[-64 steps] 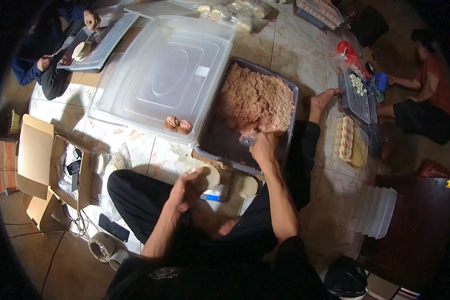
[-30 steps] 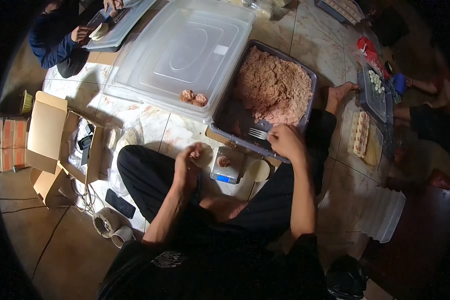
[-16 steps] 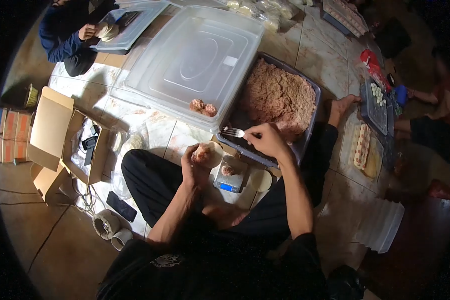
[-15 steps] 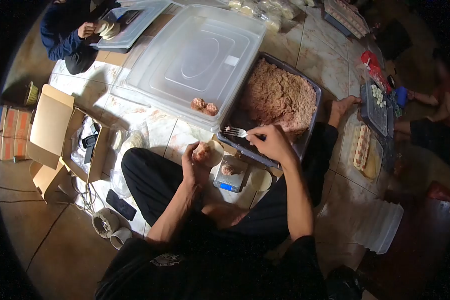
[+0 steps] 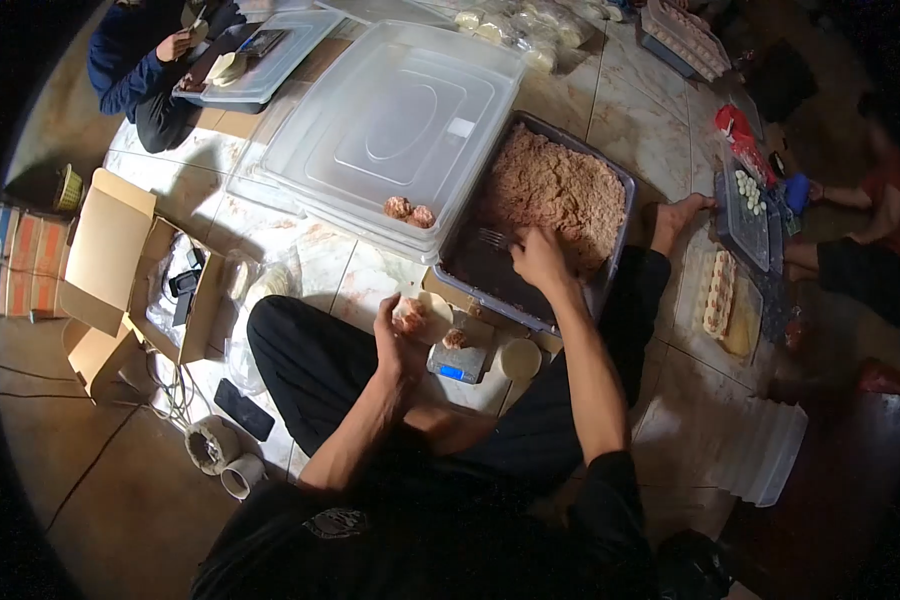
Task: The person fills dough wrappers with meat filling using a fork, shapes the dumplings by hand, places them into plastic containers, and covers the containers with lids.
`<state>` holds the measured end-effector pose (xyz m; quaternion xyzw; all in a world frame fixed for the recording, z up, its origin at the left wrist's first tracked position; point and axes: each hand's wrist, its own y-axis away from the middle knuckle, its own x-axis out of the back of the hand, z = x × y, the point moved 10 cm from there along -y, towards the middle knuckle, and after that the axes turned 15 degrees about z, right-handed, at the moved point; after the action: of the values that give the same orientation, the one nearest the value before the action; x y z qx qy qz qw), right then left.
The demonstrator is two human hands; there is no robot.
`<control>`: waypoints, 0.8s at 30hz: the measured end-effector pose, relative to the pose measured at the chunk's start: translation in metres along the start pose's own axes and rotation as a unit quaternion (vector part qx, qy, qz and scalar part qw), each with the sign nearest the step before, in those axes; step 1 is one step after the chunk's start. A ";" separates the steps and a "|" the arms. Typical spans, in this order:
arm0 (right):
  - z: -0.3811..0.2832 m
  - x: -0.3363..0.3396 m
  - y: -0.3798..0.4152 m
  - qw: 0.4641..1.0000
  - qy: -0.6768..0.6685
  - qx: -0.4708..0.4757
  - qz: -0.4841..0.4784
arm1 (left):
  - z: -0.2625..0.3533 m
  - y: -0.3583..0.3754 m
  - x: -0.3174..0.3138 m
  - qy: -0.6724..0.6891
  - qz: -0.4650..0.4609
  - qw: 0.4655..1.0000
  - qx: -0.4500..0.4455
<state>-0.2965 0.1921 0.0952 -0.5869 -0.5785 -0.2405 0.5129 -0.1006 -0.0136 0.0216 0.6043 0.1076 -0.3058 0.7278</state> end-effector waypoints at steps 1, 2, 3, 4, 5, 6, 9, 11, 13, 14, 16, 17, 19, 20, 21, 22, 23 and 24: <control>0.007 -0.020 0.007 1.000 0.005 0.004 0.003 | -0.003 0.005 -0.004 -0.005 -0.011 1.000 0.016; 0.007 -0.038 0.010 1.000 0.009 0.011 0.006 | 0.001 0.009 -0.004 -0.008 -0.014 1.000 0.011; -0.002 -0.041 0.005 1.000 0.013 0.019 0.009 | 0.006 0.012 -0.005 -0.010 -0.017 1.000 0.005; -0.004 -0.054 0.010 0.997 -0.027 0.008 -0.077 | 0.011 0.013 -0.002 -0.010 -0.018 1.000 0.001; -0.004 -0.063 0.019 0.985 -0.065 -0.003 -0.162 | 0.016 0.008 0.004 0.005 -0.007 1.000 -0.004; -0.003 -0.070 0.034 0.964 -0.102 -0.017 -0.246 | 0.023 0.005 0.009 0.016 0.002 1.000 -0.018; 0.005 -0.073 0.052 0.928 -0.226 -0.084 -0.285 | 0.027 -0.006 0.014 -0.010 0.005 0.999 -0.032; -0.013 -0.046 0.044 0.899 -0.351 -0.080 -0.248 | 0.023 -0.013 0.011 -0.019 0.003 1.000 -0.019; -0.039 0.001 0.034 0.920 -0.333 -0.049 -0.200 | 0.021 0.004 -0.018 -0.020 -0.032 0.999 -0.025; -0.054 0.029 0.027 0.930 -0.324 -0.031 -0.173 | 0.022 0.007 -0.026 -0.026 -0.031 0.998 -0.038; -0.070 0.065 0.031 0.931 -0.314 -0.094 -0.164 | 0.016 0.007 -0.037 -0.050 -0.045 0.997 -0.040; -0.085 0.088 0.033 0.941 -0.280 -0.113 -0.154 | 0.012 0.010 -0.045 -0.041 -0.048 0.998 -0.029; -0.112 0.114 0.043 0.964 -0.230 -0.065 -0.116 | 0.006 0.030 -0.073 -0.035 -0.080 0.996 -0.004; -0.120 0.106 0.054 0.970 -0.225 0.003 -0.092 | 0.005 0.045 -0.083 -0.039 -0.075 0.996 0.001; -0.122 0.102 0.061 0.970 -0.228 -0.005 -0.089 | 0.005 0.043 -0.082 -0.036 -0.082 0.996 0.008; -0.123 0.100 0.067 0.969 -0.231 -0.012 -0.085 | 0.005 0.039 -0.079 -0.032 -0.088 0.996 0.013; -0.120 0.107 0.074 0.981 -0.182 -0.009 -0.073 | 0.007 0.037 -0.072 -0.022 -0.094 0.995 0.003; -0.121 0.121 0.078 0.989 -0.133 -0.004 -0.058 | 0.011 0.035 -0.067 -0.009 -0.101 0.995 -0.009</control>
<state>-0.1605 0.1537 0.2192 -0.5809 -0.6740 -0.1915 0.4142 -0.1356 -0.0002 0.0877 0.5808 0.1641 -0.3825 0.6996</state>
